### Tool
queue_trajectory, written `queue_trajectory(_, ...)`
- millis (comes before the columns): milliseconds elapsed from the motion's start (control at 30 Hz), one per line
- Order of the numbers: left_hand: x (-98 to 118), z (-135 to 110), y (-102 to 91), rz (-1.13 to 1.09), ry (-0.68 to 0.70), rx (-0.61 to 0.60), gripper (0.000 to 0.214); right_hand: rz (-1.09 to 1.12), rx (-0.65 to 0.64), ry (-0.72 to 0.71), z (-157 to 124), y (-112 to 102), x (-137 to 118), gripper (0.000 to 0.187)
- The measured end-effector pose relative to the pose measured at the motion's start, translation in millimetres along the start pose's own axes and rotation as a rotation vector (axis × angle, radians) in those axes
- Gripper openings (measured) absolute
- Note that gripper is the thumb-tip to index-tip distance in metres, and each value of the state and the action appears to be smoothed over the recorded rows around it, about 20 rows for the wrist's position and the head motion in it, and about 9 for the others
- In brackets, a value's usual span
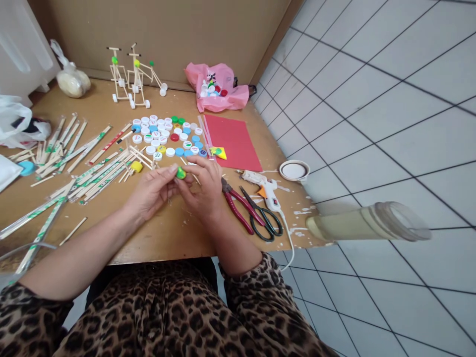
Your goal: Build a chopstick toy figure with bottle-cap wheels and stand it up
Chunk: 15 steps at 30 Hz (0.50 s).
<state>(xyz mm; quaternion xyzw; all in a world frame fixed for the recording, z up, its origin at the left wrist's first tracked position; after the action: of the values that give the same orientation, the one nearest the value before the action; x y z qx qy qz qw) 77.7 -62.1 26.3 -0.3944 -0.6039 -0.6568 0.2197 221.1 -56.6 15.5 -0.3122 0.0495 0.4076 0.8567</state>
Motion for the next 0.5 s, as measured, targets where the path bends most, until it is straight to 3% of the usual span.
queue_trajectory(200,0.8,1.9,-1.3,0.002,-0.043,0.085,0.042,0.025,0.055,-0.016,2.2,-4.7,-3.5,0.017)
queue_trajectory(500,4.0,-0.9,1.7,0.101,0.041,-0.022,0.041,-0.02,0.032,-0.046,2.1,-4.7,-3.6,0.014)
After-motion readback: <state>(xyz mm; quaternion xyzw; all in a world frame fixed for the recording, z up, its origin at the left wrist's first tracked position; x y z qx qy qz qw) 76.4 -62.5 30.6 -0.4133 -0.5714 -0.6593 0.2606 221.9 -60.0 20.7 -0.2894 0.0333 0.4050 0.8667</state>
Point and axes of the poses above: each hand's wrist, its own z-axis towards the middle knuckle, its own y-axis out of the palm, x = y × z, the point moved 1 cm from there along z, towards the middle knuckle, and after that the axes turned 5 degrees about y, right-handed, at the moved point
